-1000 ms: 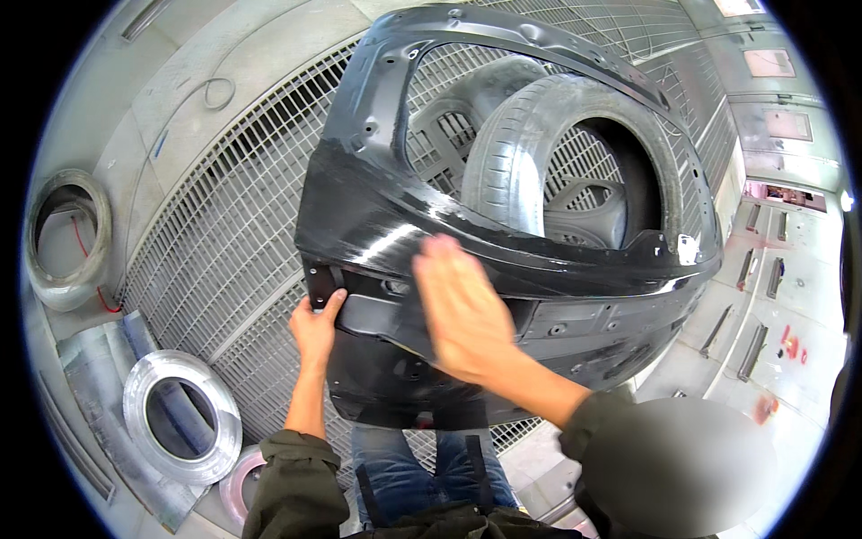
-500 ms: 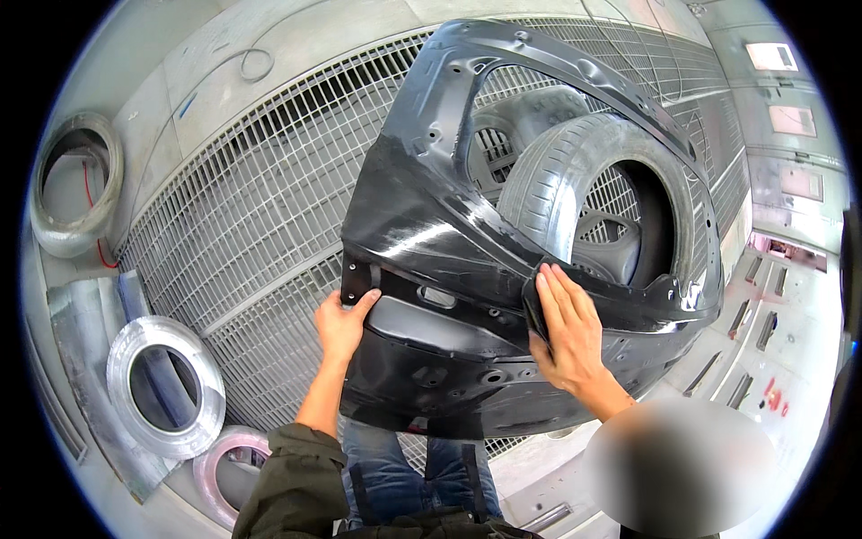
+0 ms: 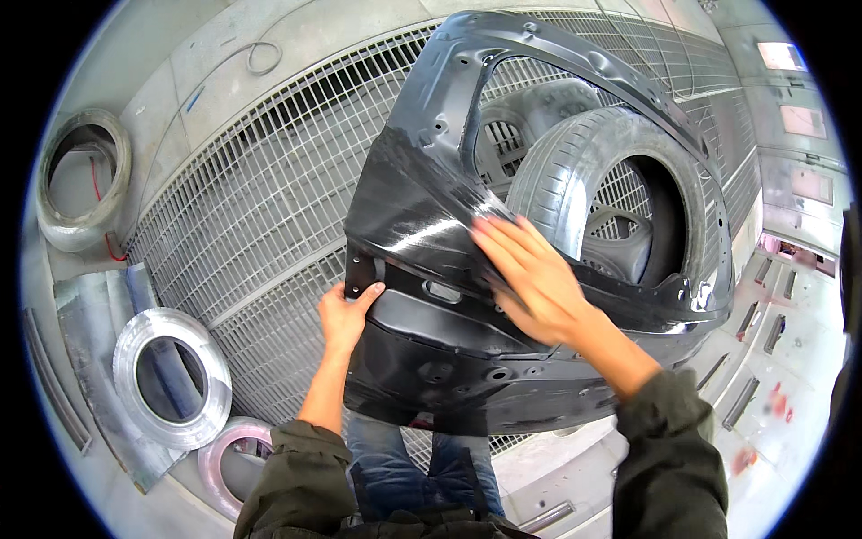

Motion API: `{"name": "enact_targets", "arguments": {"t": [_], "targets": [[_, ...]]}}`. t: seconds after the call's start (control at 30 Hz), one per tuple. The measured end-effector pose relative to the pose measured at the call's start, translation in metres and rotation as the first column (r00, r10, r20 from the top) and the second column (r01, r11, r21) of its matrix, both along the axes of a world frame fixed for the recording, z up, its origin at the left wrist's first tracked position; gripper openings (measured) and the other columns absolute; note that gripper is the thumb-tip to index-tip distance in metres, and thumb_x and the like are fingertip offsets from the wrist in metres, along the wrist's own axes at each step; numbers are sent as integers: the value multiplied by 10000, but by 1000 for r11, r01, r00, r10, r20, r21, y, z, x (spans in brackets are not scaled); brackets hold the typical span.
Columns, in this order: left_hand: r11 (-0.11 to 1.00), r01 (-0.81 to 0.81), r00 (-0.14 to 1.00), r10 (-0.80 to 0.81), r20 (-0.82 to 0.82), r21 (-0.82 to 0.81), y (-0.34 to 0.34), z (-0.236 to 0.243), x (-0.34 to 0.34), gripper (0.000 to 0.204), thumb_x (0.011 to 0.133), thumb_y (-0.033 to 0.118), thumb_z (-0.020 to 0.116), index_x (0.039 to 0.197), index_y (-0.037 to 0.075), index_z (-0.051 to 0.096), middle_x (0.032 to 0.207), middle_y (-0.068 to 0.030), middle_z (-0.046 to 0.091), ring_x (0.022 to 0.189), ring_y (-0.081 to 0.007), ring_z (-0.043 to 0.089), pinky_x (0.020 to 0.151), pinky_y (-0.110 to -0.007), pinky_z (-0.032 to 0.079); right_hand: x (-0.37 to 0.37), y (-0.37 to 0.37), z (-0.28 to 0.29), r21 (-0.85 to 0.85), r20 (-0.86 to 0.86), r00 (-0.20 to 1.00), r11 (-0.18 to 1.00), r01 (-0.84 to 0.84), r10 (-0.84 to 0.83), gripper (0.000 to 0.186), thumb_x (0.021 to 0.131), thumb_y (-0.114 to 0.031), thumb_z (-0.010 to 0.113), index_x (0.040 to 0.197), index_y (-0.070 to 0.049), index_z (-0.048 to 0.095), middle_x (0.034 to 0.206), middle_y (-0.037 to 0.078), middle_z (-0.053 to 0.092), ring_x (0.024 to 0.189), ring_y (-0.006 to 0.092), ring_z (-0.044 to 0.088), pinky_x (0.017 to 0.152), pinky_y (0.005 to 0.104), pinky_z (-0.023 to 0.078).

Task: The person retrieves a sanding block from a shelf, walks to a paint booth, and sands the surface of a black car bumper with the sanding block. The person repeatedly rubs the sanding block over the bumper's surface.

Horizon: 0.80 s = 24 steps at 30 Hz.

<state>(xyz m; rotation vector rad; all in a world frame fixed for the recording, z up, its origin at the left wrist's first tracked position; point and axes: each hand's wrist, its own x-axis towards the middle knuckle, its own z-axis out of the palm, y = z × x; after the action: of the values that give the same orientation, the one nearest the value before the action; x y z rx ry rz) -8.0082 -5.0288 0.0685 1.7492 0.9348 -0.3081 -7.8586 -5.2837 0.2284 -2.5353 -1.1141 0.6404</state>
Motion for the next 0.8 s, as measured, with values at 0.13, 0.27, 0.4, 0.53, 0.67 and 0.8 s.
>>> {"name": "enact_targets", "arguments": {"t": [0.13, 0.27, 0.4, 0.53, 0.67, 0.8], "targets": [[999, 8, 1000, -8, -10, 34, -2, 0, -2, 477, 780, 356, 909, 990, -42, 750, 841, -138, 774, 785, -206, 743, 753, -354, 567, -20, -31, 18, 12, -51, 999, 1000, 14, -13, 639, 892, -189, 701, 1427, 92, 492, 1493, 255, 505, 1401, 396, 457, 1190, 479, 360], [997, 40, 999, -39, -13, 70, -1, 3, 0, 505, 780, 407, 899, 968, -35, 743, 790, -157, 759, 751, -250, 750, 738, -387, 569, 27, 46, -52, 204, 117, 993, 979, -25, 1, 623, 885, -212, 702, 1373, 125, 510, 1456, 280, 523, 1363, 412, 474, 1167, 472, 385], [994, 75, 994, -69, -81, 83, 1, 6, 2, 530, 770, 433, 904, 952, -37, 738, 772, -158, 746, 720, -235, 728, 727, -393, 563, 78, 130, -107, 177, 180, 982, 984, 26, -58, 665, 893, -285, 681, 1398, 111, 506, 1447, 264, 549, 1349, 395, 492, 1184, 454, 355], [999, 48, 995, -47, -84, 9, 2, 4, 2, 502, 783, 407, 899, 963, -35, 743, 801, -153, 760, 753, -238, 740, 740, -393, 566, 58, 108, -82, 84, 173, 985, 996, 9, -23, 704, 902, -293, 683, 1449, 90, 460, 1525, 258, 478, 1453, 372, 416, 1234, 461, 299], [1000, 18, 999, -17, -31, 10, 0, 2, -1, 509, 776, 409, 899, 952, -40, 738, 793, -168, 756, 751, -249, 748, 732, -392, 565, 7, 29, -29, -15, 61, 998, 999, -28, 29, 820, 822, -240, 733, 1502, 74, 400, 1578, 256, 407, 1498, 382, 356, 1250, 480, 274], [996, 62, 998, -60, -26, 67, -1, 1, -3, 551, 774, 456, 889, 944, -44, 732, 765, -183, 744, 731, -274, 743, 722, -407, 560, 15, 50, -48, 57, 178, 984, 998, -19, 9, 846, 799, -222, 742, 1503, 87, 387, 1575, 262, 407, 1495, 381, 359, 1247, 479, 277]]}}
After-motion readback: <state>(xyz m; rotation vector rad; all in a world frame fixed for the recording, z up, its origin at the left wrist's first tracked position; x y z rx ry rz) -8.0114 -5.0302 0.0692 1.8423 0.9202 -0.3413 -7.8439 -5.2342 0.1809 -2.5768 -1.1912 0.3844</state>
